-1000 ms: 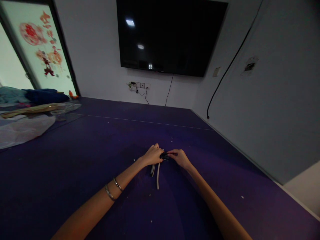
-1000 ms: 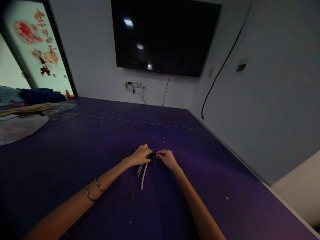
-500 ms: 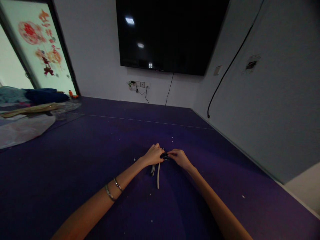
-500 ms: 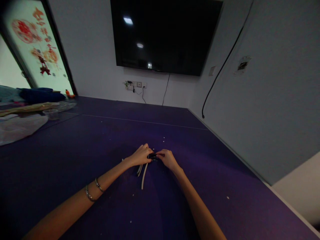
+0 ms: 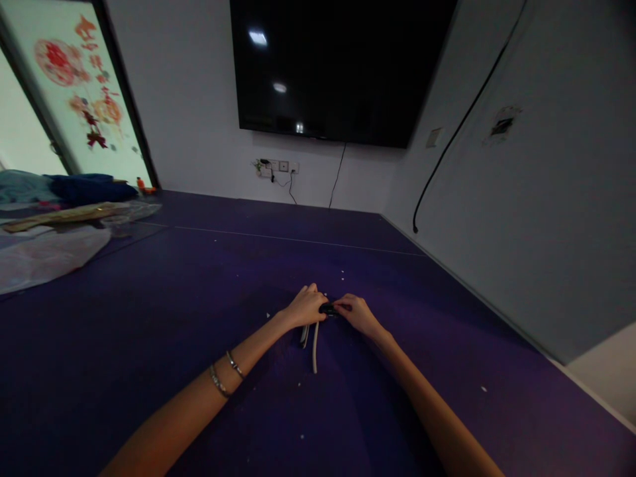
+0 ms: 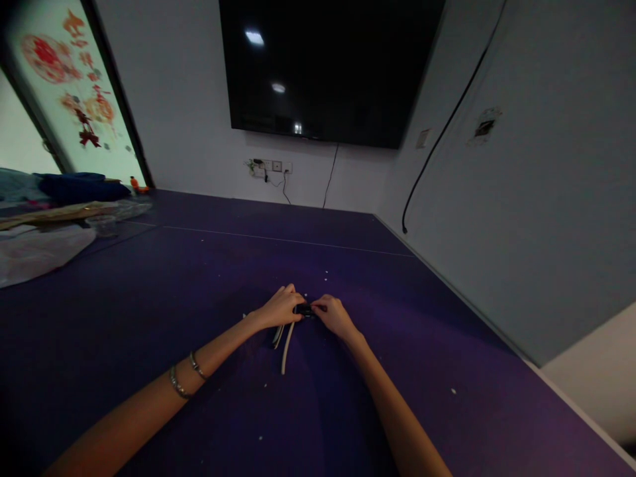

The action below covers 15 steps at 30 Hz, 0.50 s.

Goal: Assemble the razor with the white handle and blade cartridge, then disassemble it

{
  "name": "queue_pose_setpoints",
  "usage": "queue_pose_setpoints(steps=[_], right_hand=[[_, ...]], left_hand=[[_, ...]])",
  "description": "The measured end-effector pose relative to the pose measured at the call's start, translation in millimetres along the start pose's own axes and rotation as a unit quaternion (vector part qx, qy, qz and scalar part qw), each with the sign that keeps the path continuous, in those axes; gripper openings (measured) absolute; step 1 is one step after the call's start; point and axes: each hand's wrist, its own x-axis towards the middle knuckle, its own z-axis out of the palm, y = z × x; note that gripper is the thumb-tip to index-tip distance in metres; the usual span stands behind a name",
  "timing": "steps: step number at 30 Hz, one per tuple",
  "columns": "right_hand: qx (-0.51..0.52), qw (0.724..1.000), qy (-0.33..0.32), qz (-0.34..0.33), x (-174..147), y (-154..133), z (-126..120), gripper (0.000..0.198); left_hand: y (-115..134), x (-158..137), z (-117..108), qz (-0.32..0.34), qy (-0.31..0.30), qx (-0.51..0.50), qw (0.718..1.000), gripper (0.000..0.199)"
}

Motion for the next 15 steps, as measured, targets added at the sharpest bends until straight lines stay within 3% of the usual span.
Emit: queue_pose_setpoints(steps=[15], right_hand=[[0.010, 1.000, 0.013, 0.007, -0.4, -2.3, 0.0, 0.021]], left_hand=[[-3.0, -1.1, 5.3, 0.010, 0.004, 0.018, 1.000, 0.025]])
